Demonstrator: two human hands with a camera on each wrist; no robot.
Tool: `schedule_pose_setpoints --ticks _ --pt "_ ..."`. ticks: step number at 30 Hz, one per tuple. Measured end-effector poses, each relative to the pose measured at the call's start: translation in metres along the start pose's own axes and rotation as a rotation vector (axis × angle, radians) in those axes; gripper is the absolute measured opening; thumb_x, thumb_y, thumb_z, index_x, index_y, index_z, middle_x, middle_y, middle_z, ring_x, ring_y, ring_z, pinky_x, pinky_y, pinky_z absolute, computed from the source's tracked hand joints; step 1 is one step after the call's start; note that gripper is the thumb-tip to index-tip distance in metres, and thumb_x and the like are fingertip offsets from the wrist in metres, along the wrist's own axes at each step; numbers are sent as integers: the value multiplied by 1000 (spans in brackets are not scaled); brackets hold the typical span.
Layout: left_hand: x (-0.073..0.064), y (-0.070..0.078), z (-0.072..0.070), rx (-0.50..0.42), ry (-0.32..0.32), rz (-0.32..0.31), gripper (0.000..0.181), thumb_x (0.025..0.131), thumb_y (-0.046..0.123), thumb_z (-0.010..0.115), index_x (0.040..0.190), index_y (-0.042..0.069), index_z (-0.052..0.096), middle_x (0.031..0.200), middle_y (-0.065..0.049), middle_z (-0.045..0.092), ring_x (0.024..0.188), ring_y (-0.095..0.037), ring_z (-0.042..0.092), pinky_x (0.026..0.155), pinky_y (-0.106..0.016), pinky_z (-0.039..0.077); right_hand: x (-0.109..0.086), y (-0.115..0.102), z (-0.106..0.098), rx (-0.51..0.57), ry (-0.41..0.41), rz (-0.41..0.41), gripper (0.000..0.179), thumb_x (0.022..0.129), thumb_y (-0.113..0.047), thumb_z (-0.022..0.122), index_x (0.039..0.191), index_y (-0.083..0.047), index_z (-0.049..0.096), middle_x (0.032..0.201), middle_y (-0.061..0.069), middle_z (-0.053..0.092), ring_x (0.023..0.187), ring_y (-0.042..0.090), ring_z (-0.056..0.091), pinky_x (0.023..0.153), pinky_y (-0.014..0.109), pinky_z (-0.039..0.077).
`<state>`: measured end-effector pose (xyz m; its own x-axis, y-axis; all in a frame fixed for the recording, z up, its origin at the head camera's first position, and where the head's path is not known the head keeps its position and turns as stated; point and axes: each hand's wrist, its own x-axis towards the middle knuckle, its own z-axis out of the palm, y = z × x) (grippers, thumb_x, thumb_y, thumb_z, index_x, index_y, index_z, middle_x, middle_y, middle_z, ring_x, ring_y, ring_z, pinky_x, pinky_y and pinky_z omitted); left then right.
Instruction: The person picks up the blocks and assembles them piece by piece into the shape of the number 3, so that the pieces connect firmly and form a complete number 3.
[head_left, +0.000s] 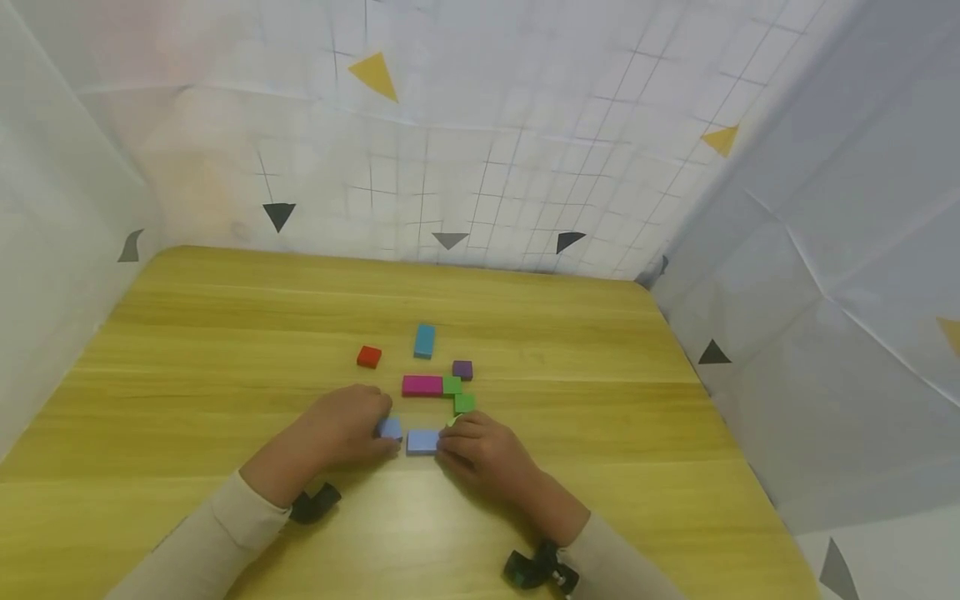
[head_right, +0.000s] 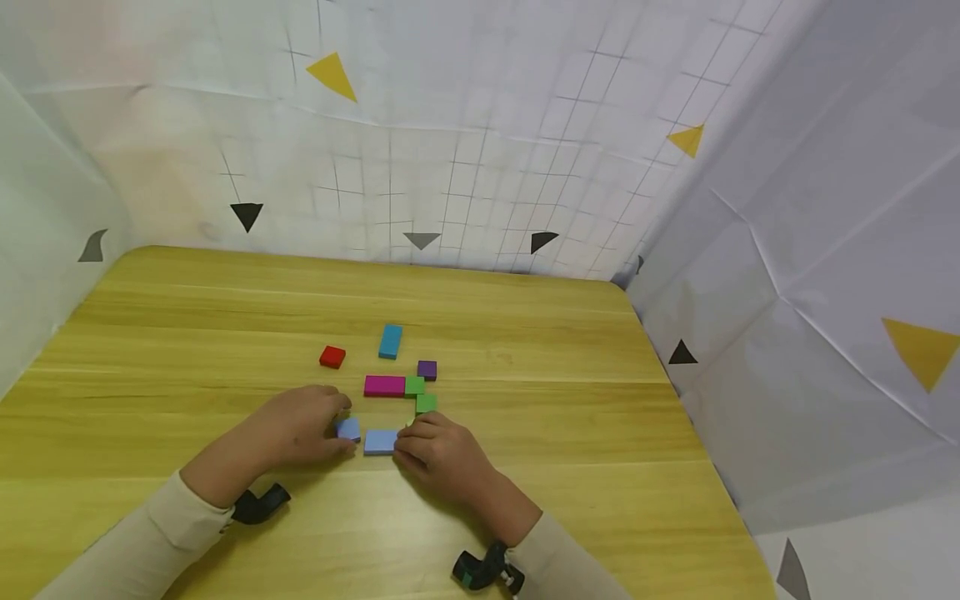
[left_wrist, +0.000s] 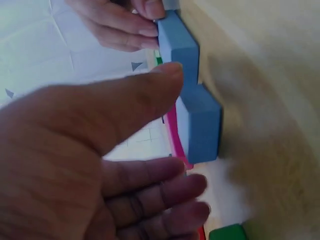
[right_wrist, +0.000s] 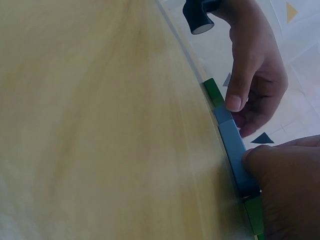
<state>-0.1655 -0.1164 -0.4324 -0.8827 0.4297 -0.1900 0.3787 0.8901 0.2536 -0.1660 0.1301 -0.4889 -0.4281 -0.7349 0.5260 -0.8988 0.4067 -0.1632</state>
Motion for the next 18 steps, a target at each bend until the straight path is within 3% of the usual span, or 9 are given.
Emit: schedule_pose_setpoints --ticks 4,10,18 --pt "0 -1 0 -8 10 38 40 75 45 68 99 14 61 77 8 49 68 -11 44 61 -26 39 0 -1 0 0 5 0 14 80 -21 67 92 -15 71 95 -6 67 94 8 56 87 17 43" --pt "1 -1 2 -32 -19 85 24 79 37 66 89 16 61 70 8 48 64 -11 45 59 -26 39 0 -2 0 10 11 0 13 80 -21 67 91 -14 71 94 -4 67 94 9 57 87 18 43" --pt "0 -1 3 -48 -19 79 23 78 37 68 87 17 61 67 8 49 63 -11 44 58 -27 38 1 -2 -1 11 15 -1 13 79 -20 68 91 -14 71 94 -3 67 94 11 57 87 18 43"
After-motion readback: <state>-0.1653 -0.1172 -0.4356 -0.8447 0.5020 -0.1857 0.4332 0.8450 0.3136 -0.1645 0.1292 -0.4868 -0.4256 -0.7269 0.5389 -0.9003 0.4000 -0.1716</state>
